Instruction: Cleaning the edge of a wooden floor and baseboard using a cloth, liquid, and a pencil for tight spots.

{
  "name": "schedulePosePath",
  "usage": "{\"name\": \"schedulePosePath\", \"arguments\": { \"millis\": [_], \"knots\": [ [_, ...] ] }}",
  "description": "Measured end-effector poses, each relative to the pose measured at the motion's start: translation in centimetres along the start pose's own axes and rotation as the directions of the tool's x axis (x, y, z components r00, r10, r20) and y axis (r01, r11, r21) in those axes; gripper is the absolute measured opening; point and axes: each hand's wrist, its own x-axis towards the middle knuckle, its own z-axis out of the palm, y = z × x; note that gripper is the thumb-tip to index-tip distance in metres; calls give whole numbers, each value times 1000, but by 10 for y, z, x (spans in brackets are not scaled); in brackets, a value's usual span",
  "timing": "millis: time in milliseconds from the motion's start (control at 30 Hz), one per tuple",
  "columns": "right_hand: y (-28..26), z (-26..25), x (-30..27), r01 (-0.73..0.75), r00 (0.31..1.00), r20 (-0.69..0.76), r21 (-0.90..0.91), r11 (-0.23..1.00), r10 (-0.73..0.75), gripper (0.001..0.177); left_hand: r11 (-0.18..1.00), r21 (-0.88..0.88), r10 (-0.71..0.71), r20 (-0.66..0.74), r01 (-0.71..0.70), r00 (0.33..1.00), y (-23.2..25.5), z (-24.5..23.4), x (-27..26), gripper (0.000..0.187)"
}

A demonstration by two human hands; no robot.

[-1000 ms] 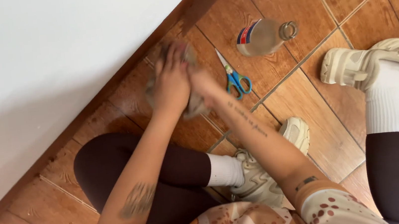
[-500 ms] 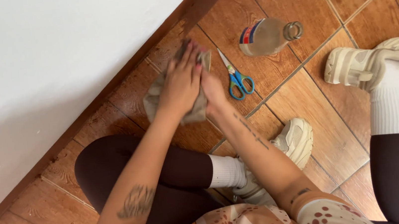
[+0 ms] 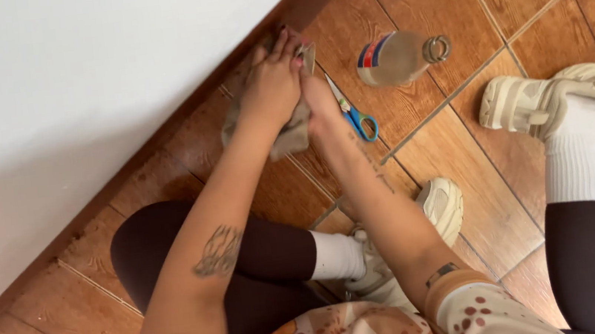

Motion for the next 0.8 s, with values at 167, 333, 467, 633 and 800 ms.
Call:
{"name": "schedulePosePath", "arguments": {
  "millis": [167,333,467,633,800],
  "knots": [
    [7,-14,-17,13,999,49,43,999,-15,49,998,49,41,-29,-40,999,1,18,-21,49],
    [15,-30,-1,41,997,72,-31,999,-39,48,999,20,36,-75,-35,997,1,17,-19,50],
    [6,-18,0,-137,981,151,79,987,124,52,1000,-18,15,-86,-17,996,-6,26,-18,50],
    [24,-35,7,118,993,8,-285,951,-121,50,998,27,61,-93,-58,994,-1,15,-19,49],
    [-11,12,-8,-28,999,16,-53,998,29,56,1000,-5,-31,-41,30,999,4,-5,-8,51]
  ]
}}
